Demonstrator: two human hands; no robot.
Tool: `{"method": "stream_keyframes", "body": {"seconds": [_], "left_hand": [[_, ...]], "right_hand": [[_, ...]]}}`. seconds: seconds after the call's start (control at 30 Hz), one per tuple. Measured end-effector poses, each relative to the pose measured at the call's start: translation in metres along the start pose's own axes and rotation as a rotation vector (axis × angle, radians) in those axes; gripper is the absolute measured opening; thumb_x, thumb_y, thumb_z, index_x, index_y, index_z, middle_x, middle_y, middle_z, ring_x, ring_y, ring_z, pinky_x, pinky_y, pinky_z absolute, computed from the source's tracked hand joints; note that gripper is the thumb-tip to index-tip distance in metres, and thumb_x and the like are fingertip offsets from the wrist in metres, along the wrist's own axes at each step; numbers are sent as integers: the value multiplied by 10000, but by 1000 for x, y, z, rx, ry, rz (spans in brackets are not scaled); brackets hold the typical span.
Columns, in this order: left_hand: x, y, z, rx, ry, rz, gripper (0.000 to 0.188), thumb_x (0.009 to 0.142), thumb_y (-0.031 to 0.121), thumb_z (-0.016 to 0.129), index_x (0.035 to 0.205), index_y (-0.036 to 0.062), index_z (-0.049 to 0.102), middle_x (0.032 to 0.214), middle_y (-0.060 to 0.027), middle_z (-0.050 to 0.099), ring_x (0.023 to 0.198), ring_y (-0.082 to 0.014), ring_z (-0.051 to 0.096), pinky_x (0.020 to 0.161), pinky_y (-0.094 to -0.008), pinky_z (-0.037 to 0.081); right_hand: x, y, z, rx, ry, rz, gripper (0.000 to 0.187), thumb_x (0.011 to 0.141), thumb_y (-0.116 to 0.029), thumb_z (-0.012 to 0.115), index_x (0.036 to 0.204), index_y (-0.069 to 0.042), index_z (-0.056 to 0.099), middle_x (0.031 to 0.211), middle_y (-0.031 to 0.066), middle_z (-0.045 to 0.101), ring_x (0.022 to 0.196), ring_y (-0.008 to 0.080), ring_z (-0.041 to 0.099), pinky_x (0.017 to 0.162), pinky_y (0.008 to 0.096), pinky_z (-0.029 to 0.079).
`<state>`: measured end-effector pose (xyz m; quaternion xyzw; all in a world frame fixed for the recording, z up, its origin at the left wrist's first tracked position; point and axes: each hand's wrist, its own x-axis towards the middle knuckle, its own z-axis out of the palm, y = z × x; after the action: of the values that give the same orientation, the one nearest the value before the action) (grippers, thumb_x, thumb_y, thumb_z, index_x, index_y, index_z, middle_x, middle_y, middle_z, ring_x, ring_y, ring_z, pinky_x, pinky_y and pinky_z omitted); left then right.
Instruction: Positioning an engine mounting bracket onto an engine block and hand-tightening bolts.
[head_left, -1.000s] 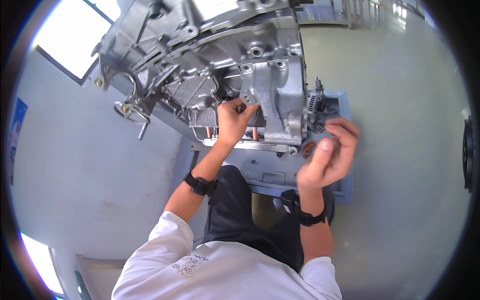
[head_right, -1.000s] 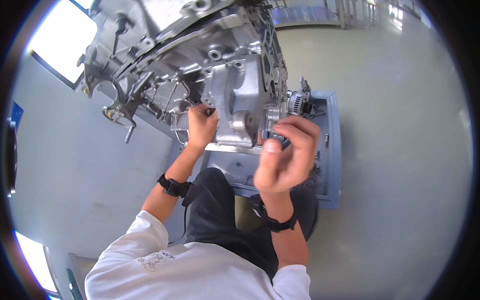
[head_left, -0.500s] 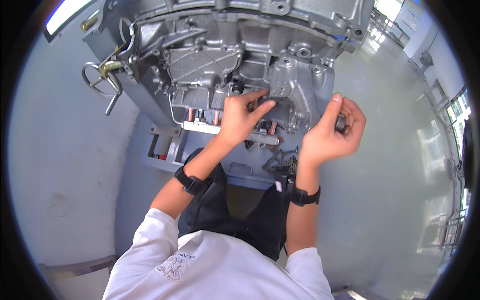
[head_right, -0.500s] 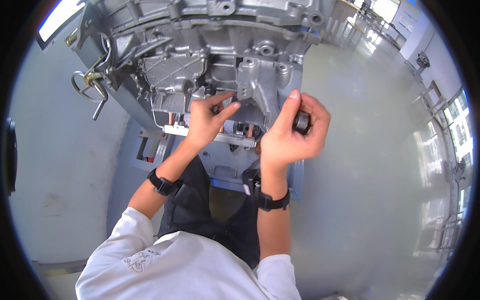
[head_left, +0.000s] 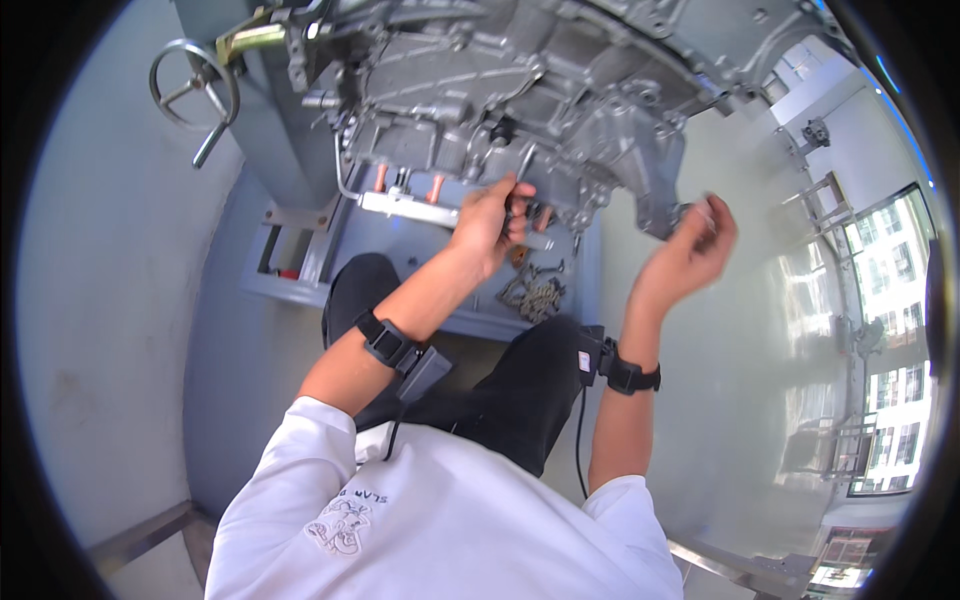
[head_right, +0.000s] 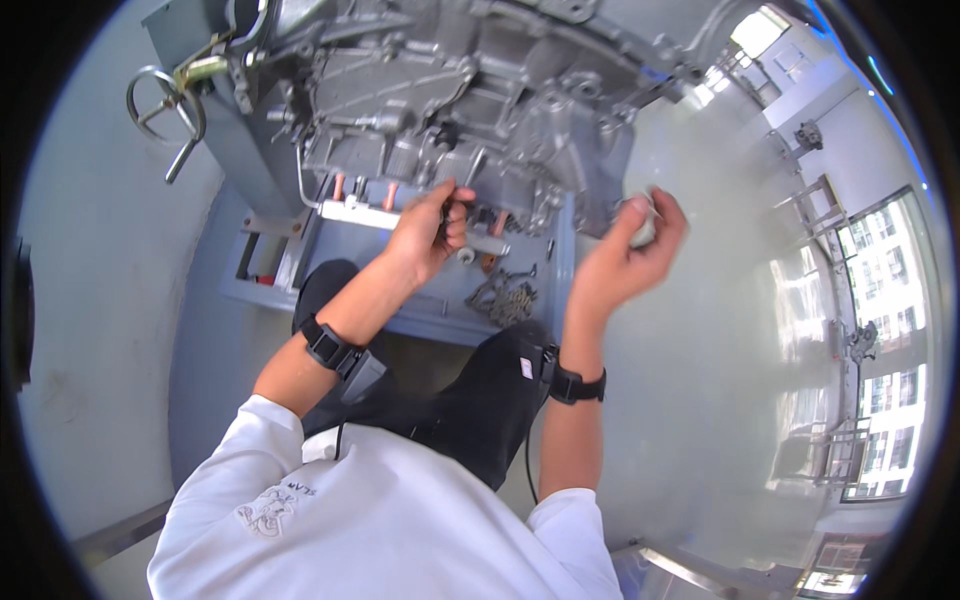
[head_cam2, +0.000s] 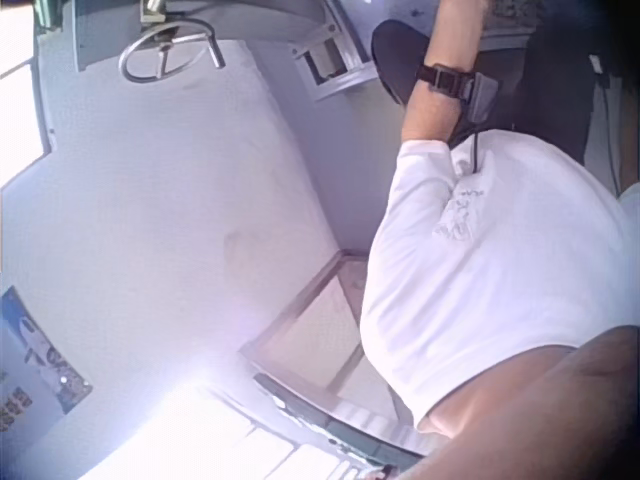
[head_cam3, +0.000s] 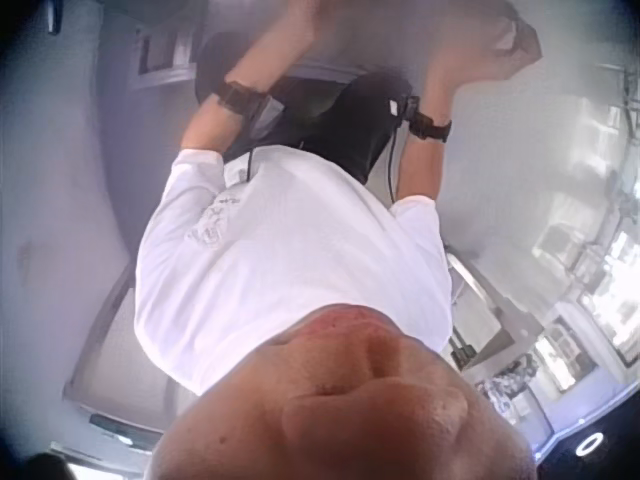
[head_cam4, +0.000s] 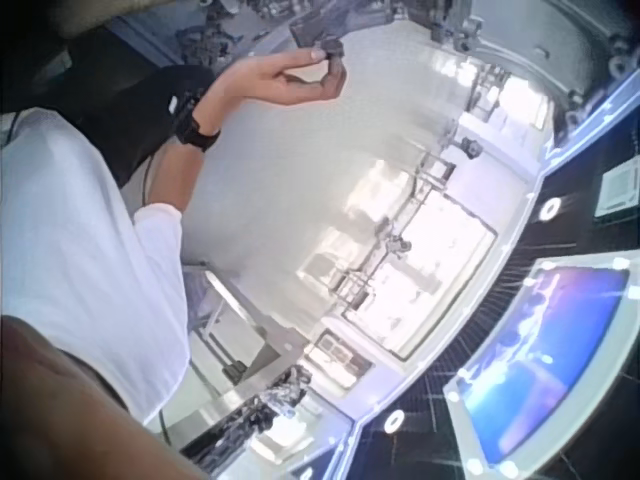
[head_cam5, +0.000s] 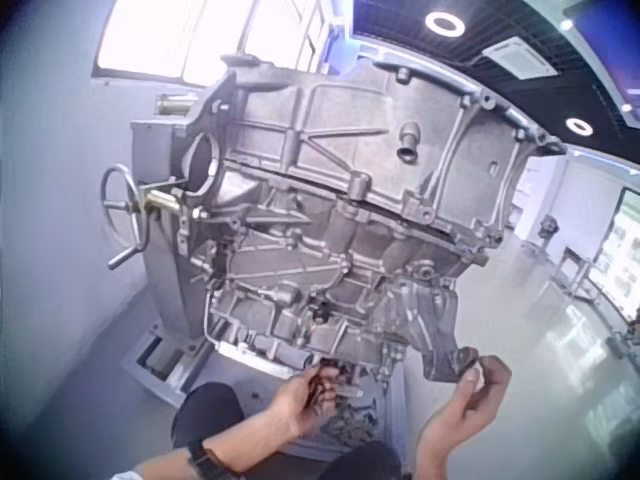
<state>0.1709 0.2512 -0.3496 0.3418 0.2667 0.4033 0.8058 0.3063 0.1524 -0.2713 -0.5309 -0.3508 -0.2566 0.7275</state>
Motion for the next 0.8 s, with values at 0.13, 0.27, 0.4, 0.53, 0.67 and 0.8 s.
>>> {"method": "stream_keyframes", "body": {"seconds": [0.13, 0.27, 0.4, 0.53, 0.67, 0.8], "left_hand": [[-39, -37, -27, -518, 38, -329, 374, 974, 275, 336, 1011, -7, 578, 881, -82, 583, 823, -183, 561, 733, -315, 457], [-60, -52, -53, -711, -23, -355, 441, 982, 282, 234, 1150, -23, 503, 1106, -140, 564, 1076, -250, 511, 912, -391, 393], [-70, -70, -79, -708, -55, -359, 459, 983, 281, 216, 1237, -33, 433, 1256, -148, 500, 1163, -276, 450, 940, -401, 366], [-77, -79, -91, -655, -38, -353, 444, 978, 267, 242, 1243, -38, 424, 1239, -154, 506, 1118, -269, 469, 965, -384, 367], [-75, -92, -94, -580, -41, -427, 374, 958, 207, 330, 1202, -46, 460, 1182, -166, 527, 1017, -253, 531, 942, -361, 410], [-73, -118, -117, -465, 111, -501, 311, 931, 199, 449, 1111, -38, 539, 1061, -117, 580, 1008, -224, 553, 937, -353, 426]], "right_hand": [[-66, -25, -39, 17, -446, -135, 144, 801, -38, 608, 929, 17, 574, 837, 88, 584, 688, 185, 560, 655, 286, 452], [-132, -16, -38, -28, -1003, 202, 243, 771, -35, 633, 1005, 1, 578, 835, 108, 572, 687, 197, 580, 622, 295, 464], [-165, 1, -33, -166, -1229, 321, 305, 752, -56, 660, 1045, -8, 589, 814, 99, 569, 638, 189, 553, 579, 286, 448], [-173, 4, -33, -260, -1332, 349, 311, 751, -109, 660, 1046, -34, 592, 847, 103, 581, 659, 233, 566, 602, 324, 471], [-171, 3, -37, -226, -1249, 354, 211, 719, -106, 673, 908, -59, 592, 800, 98, 568, 650, 235, 562, 578, 328, 454], [-196, 15, -47, -224, -1222, 391, 185, 744, -153, 667, 857, -55, 558, 779, 97, 543, 673, 254, 580, 596, 351, 462]]}}
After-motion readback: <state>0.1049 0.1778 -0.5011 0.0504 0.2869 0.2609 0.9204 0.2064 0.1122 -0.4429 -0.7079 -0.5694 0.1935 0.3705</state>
